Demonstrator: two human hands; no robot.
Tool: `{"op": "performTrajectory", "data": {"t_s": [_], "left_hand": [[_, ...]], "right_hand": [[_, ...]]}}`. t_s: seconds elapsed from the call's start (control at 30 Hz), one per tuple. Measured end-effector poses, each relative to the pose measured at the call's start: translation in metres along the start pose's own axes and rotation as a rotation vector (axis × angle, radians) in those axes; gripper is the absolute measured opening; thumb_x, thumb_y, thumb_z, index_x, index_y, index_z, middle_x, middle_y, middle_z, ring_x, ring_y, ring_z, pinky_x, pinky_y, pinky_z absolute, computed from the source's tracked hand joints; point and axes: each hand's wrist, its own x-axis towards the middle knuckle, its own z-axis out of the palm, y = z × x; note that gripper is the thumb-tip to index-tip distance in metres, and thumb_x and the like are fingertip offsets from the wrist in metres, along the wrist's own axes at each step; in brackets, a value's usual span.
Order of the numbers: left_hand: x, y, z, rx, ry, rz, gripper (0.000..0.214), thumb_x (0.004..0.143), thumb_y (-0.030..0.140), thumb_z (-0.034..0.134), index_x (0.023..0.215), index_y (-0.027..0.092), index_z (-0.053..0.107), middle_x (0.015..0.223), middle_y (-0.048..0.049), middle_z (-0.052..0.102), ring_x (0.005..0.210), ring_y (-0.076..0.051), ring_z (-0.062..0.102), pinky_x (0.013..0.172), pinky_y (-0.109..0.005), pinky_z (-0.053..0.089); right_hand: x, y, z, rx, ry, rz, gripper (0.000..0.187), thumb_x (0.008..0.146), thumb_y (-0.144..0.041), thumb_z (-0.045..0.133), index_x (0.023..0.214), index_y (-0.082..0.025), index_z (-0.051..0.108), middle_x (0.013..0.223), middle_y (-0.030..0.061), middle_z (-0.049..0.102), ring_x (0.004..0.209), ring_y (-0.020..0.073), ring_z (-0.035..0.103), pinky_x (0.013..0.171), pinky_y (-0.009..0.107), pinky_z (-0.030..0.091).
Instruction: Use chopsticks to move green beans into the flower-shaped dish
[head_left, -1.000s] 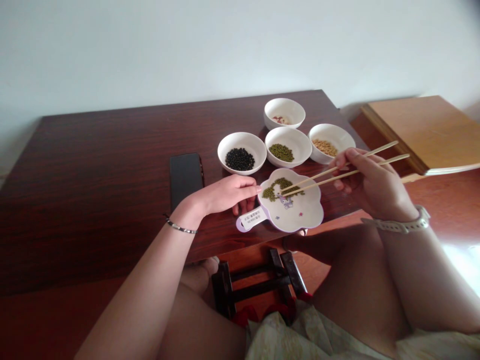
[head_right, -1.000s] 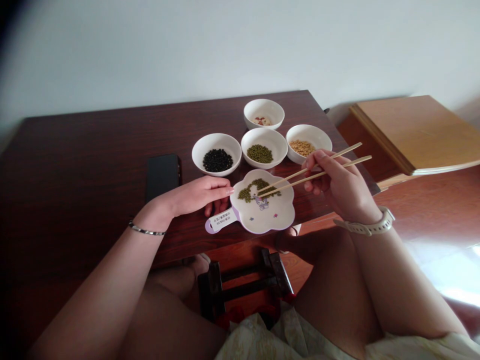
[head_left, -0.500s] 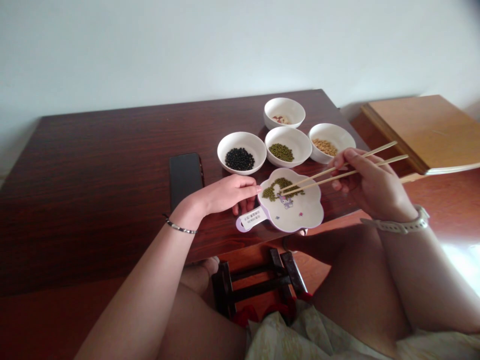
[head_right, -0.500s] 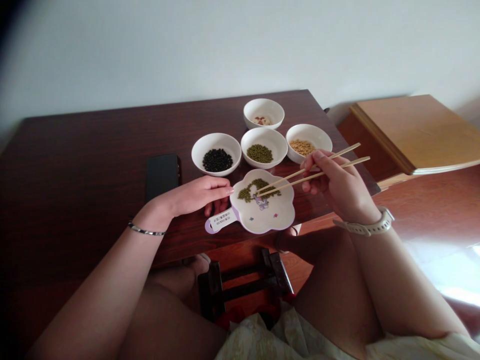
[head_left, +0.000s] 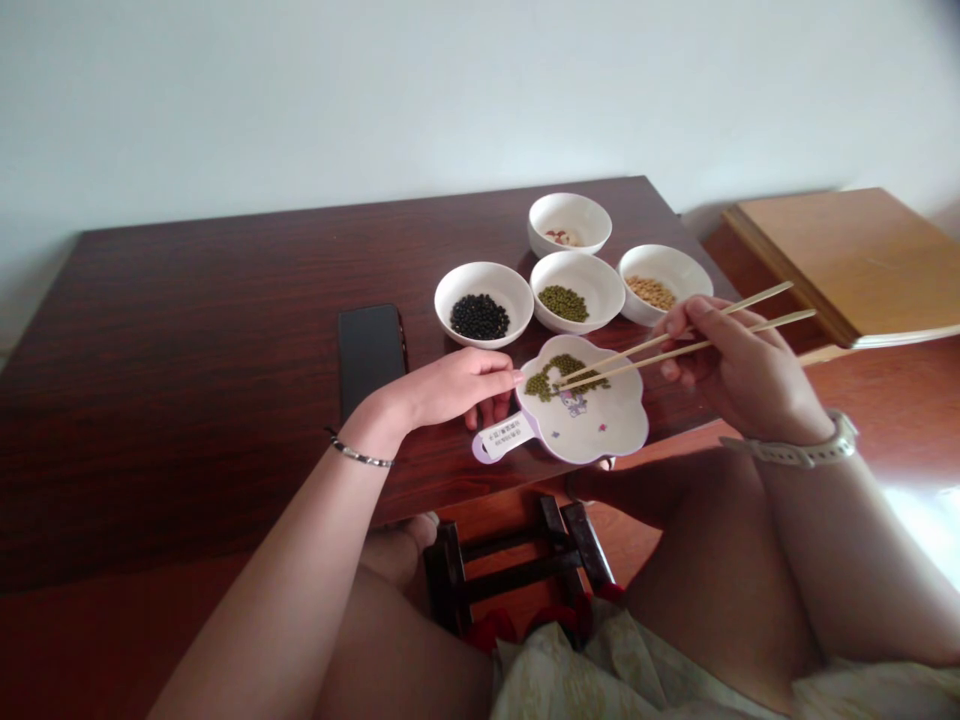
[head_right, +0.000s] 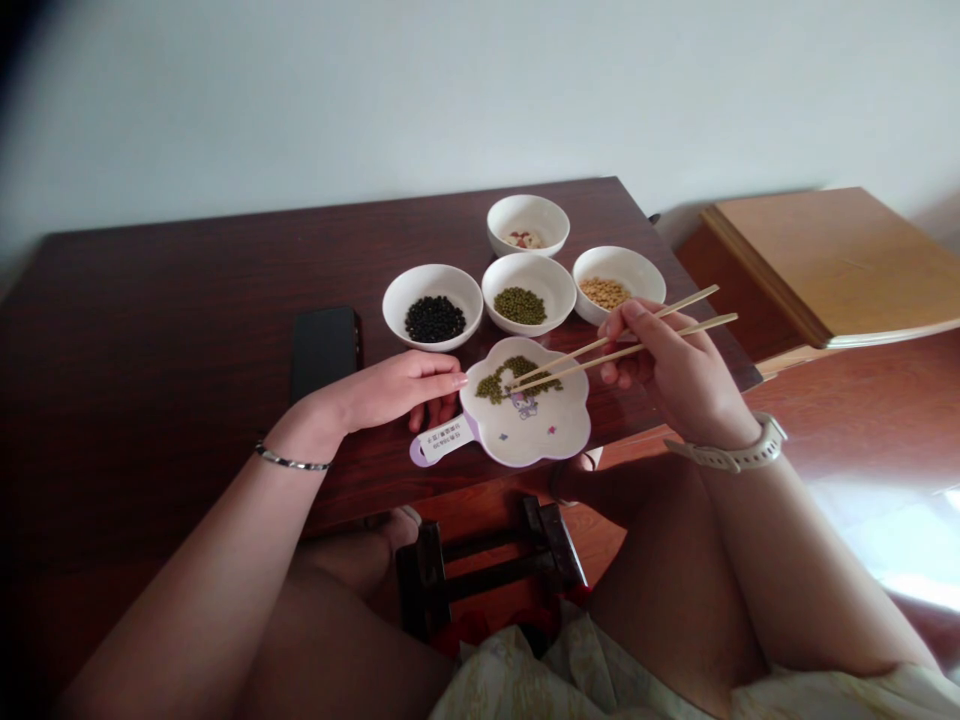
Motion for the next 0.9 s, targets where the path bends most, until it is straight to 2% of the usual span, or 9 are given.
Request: {"op": "performTrajectory", "data": {"t_s": [0.17,0.43,0.57,0.63,0.8,0.9], "left_hand": [[-0.001,0.002,0.001,-0.006,0.003,-0.007,0.052,0.124,0.067,0.082,0.102,0.021,0.073,0.095,-0.0036,0.079,0.078,-0.017,0.071,0.071,-0.032,0.061],[0.001,-0.002,-0.001,-0.011,-0.007,0.007,0.051,0.126,0.065,0.081,0.104,0.020,0.073,0.094,-0.0030,0.079,0.077,-0.016,0.071,0.069,-0.031,0.061],[0.002,-0.003,-0.001,-0.009,-0.015,0.013,0.052,0.126,0.066,0.080,0.103,0.020,0.073,0.094,-0.0029,0.078,0.078,-0.016,0.071,0.068,-0.030,0.061],[0.002,-0.001,-0.001,-0.011,-0.014,0.013,0.053,0.126,0.067,0.080,0.103,0.020,0.072,0.094,-0.0032,0.078,0.080,-0.017,0.071,0.068,-0.030,0.061],[0.000,0.001,0.000,-0.016,-0.010,0.006,0.050,0.127,0.064,0.079,0.103,0.021,0.071,0.094,-0.0037,0.078,0.080,-0.017,0.071,0.069,-0.031,0.060],[0.000,0.001,0.001,-0.013,-0.008,0.005,0.045,0.129,0.058,0.076,0.103,0.020,0.071,0.094,-0.0038,0.078,0.080,-0.017,0.071,0.069,-0.030,0.060]], "right_hand": [[0.000,0.001,0.001,-0.004,-0.008,0.010,0.049,0.104,-0.064,0.105,0.085,-0.025,0.084,0.085,0.0056,0.072,0.062,0.0154,0.064,0.048,0.027,0.044],[0.002,0.002,0.000,0.039,0.025,-0.009,0.042,0.105,-0.054,0.105,0.084,-0.024,0.083,0.085,0.0049,0.074,0.061,0.0132,0.064,0.047,0.024,0.044],[0.013,0.008,-0.004,0.163,0.115,-0.112,0.046,0.097,-0.057,0.106,0.081,-0.024,0.078,0.086,0.0054,0.073,0.058,0.0126,0.057,0.043,0.023,0.033],[0.019,0.011,-0.006,0.246,0.169,-0.148,0.043,0.095,-0.052,0.106,0.080,-0.023,0.076,0.084,0.0043,0.071,0.058,0.0107,0.054,0.043,0.021,0.030],[0.028,0.011,-0.004,0.354,0.304,-0.213,0.031,0.104,-0.034,0.091,0.081,-0.022,0.075,0.086,0.0025,0.068,0.061,0.0092,0.057,0.046,0.017,0.036],[0.027,0.009,0.004,0.320,0.372,-0.319,0.027,0.106,-0.028,0.082,0.080,-0.023,0.077,0.085,0.0037,0.070,0.060,0.0109,0.059,0.047,0.018,0.041]]}}
